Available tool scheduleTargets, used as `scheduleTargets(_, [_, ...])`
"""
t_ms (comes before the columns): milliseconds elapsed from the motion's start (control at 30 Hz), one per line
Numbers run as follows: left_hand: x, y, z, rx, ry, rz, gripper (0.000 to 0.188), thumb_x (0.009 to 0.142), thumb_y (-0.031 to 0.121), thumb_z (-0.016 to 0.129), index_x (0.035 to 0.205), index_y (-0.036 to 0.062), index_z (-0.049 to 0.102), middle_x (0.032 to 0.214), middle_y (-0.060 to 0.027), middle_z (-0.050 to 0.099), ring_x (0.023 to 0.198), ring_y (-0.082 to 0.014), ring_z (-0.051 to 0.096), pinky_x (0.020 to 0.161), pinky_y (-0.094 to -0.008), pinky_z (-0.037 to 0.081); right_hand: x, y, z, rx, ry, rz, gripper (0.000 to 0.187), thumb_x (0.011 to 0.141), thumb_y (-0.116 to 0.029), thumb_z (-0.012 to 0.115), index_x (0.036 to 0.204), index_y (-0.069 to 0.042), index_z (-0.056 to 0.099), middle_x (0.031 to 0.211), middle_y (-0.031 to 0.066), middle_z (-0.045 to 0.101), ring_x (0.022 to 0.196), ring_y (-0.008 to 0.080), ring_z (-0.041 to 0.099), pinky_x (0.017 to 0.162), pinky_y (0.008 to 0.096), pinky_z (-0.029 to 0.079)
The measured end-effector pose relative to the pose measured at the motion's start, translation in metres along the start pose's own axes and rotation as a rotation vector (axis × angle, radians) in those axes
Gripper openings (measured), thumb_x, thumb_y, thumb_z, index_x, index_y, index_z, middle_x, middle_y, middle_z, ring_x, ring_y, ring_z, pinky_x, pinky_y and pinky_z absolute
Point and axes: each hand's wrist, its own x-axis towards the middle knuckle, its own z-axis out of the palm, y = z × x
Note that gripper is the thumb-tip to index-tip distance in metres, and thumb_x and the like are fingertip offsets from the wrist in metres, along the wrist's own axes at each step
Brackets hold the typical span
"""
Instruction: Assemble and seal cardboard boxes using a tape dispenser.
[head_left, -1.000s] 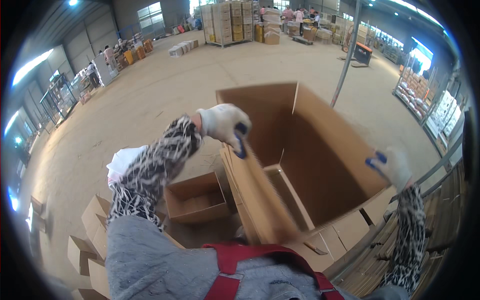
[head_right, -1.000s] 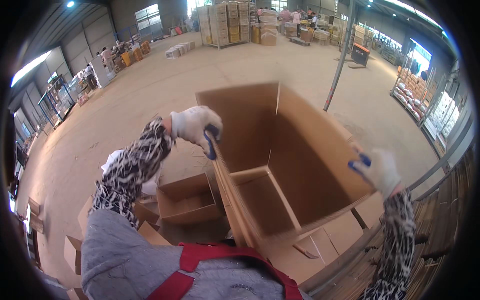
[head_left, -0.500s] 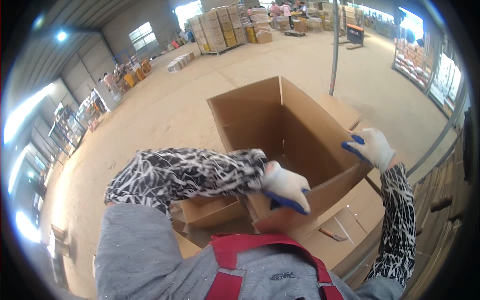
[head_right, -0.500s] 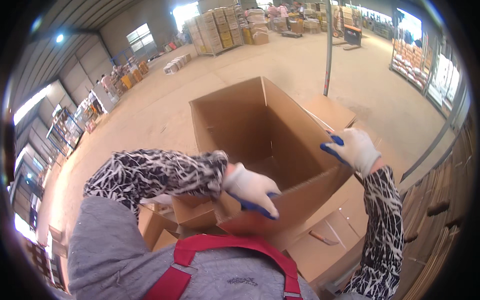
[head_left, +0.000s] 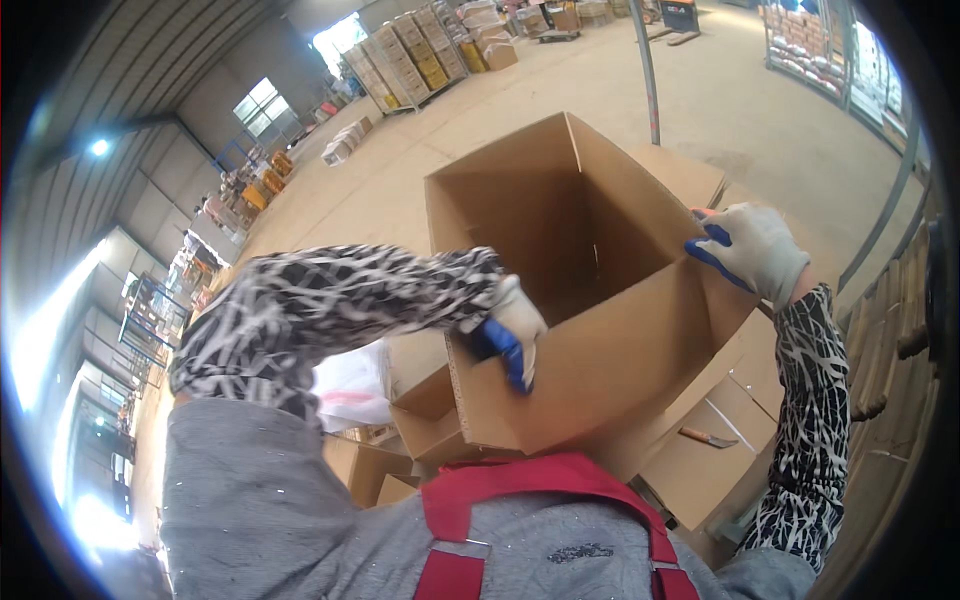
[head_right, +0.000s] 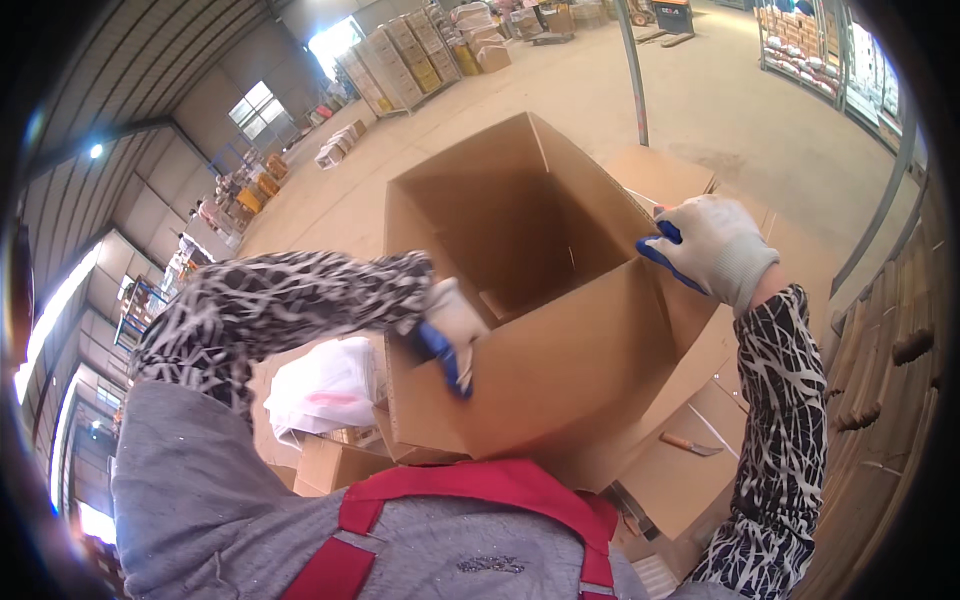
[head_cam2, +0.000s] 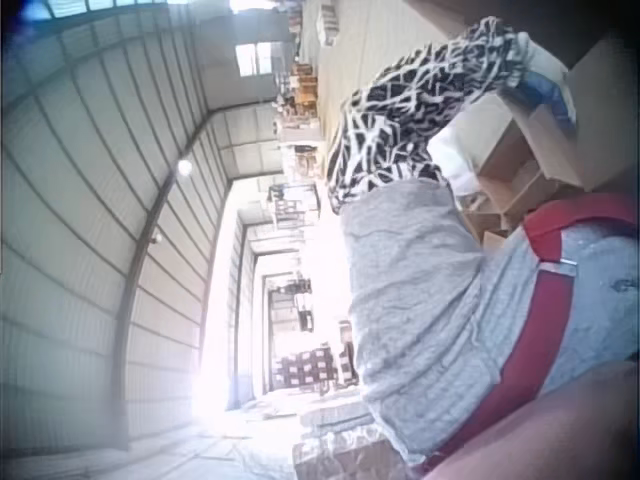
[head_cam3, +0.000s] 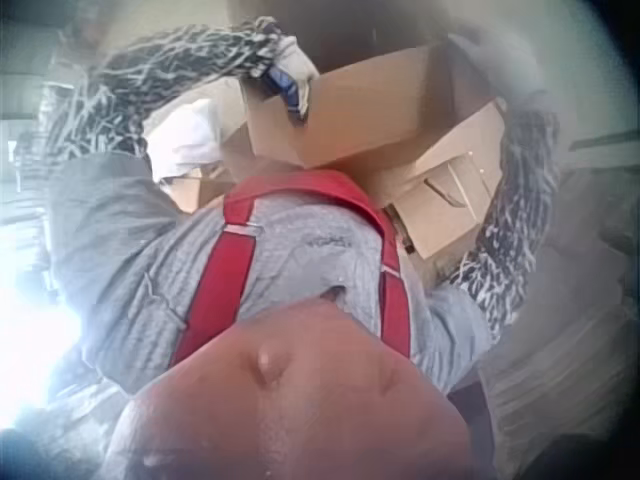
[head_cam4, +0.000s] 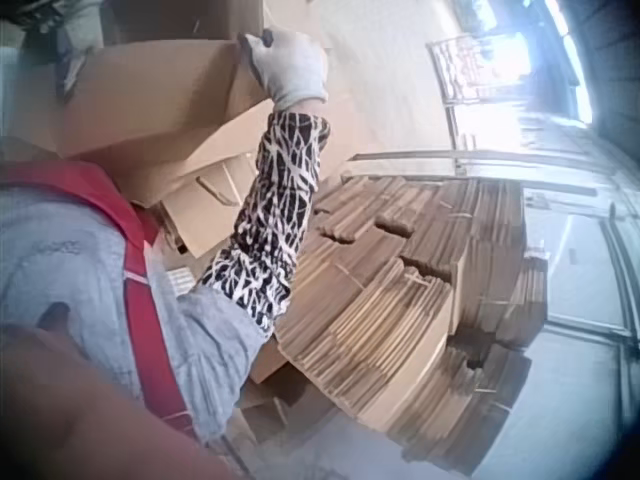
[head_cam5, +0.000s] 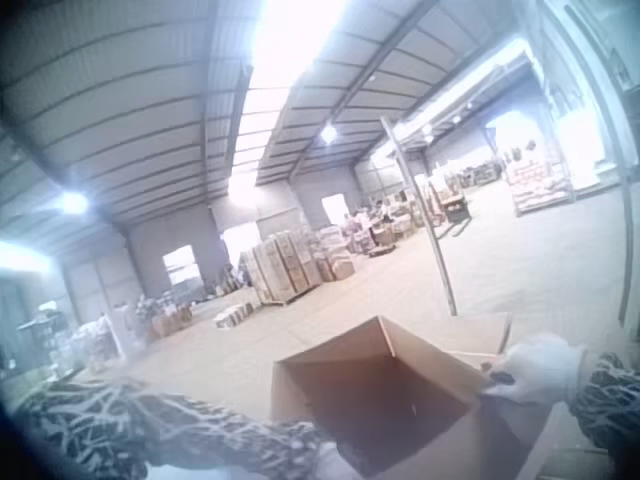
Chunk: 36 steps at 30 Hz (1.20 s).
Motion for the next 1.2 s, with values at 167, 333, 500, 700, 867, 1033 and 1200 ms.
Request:
scheduleTargets(167, [0.042, -0.031, -0.075, 0.399, -0.089, 0.935, 0.026, 0.084, 0.023, 0.067, 0.098, 0.0001, 0.066, 0.095, -0.0184, 0.066, 0.084, -0.0293, 0.065, 0.076, -0.0414, 0.055, -0.004, -0.011, -0.003, -0.010, 0.023, 0.022, 0.031, 0.083, -0.038, 0.063, 0.083, -0.008, 0.066, 0.075, 0.0150, 0.064, 0.077, 0.0325, 0.063, 0.070, 0.0425, 0.049])
scheduleTargets(333, [-0.001, 0.039, -0.065, 1.186, 1.059, -0.394, 0.048, 0.075, 0.053, 0.067, 0.097, 0.0115, 0.071, 0.101, -0.0129, 0.068, 0.100, -0.0294, 0.063, 0.085, -0.0452, 0.049, -0.003, -0.022, -0.001, -0.100, 0.007, -0.019, 0.029, 0.082, -0.038, 0.064, 0.089, -0.010, 0.069, 0.079, 0.0132, 0.066, 0.079, 0.0301, 0.065, 0.072, 0.0409, 0.050])
scheduleTargets(500, [-0.111, 0.014, -0.106, 0.500, 1.776, -0.438, 0.050, 0.080, 0.049, 0.066, 0.101, 0.0030, 0.067, 0.103, -0.0192, 0.067, 0.101, -0.0304, 0.063, 0.085, -0.0394, 0.050, -0.007, -0.019, -0.001, -0.107, 0.024, 0.051, 0.028, 0.082, -0.037, 0.064, 0.089, -0.011, 0.069, 0.078, 0.0124, 0.066, 0.077, 0.0297, 0.064, 0.071, 0.0408, 0.050])
scheduleTargets(700, [-0.138, -0.013, -0.114, 0.828, 1.445, -0.514, 0.046, 0.080, 0.041, 0.069, 0.107, 0.0031, 0.064, 0.099, -0.0193, 0.067, 0.099, -0.0331, 0.063, 0.087, -0.0401, 0.049, -0.003, -0.056, 0.009, -0.238, 0.096, 0.087, 0.020, 0.080, -0.032, 0.067, 0.085, -0.013, 0.068, 0.073, 0.0111, 0.063, 0.073, 0.0272, 0.065, 0.068, 0.0405, 0.049])
scheduleTargets(867, [-0.107, -0.055, -0.126, 0.538, 2.049, -0.262, 0.047, 0.078, 0.035, 0.070, 0.117, 0.0115, 0.057, 0.119, -0.0169, 0.058, 0.113, -0.0294, 0.056, 0.092, -0.0382, 0.047, -0.006, -0.014, 0.010, -0.035, 0.101, 0.138, 0.023, 0.079, -0.030, 0.068, 0.090, -0.010, 0.069, 0.075, 0.0135, 0.062, 0.072, 0.0309, 0.063, 0.068, 0.0399, 0.049])
scheduleTargets(1033, [-0.112, -0.029, -0.092, 0.681, 1.761, -0.487, 0.048, 0.081, 0.041, 0.068, 0.115, 0.0087, 0.060, 0.113, -0.0156, 0.061, 0.110, -0.0275, 0.058, 0.091, -0.0380, 0.048, -0.008, -0.014, 0.006, -0.026, 0.089, 0.114, 0.024, 0.079, -0.030, 0.068, 0.094, -0.011, 0.069, 0.076, 0.0131, 0.062, 0.071, 0.0320, 0.062, 0.068, 0.0410, 0.049])
scheduleTargets(1200, [-0.084, -0.011, -0.099, 0.813, 1.066, -0.362, 0.048, 0.075, 0.045, 0.072, 0.104, 0.0072, 0.068, 0.090, -0.0130, 0.069, 0.074, -0.0251, 0.068, 0.071, -0.0366, 0.054, 0.000, -0.037, 0.006, -0.147, 0.123, 0.030, 0.023, 0.081, -0.032, 0.066, 0.091, -0.011, 0.068, 0.077, 0.0116, 0.063, 0.071, 0.0292, 0.063, 0.067, 0.0407, 0.049])
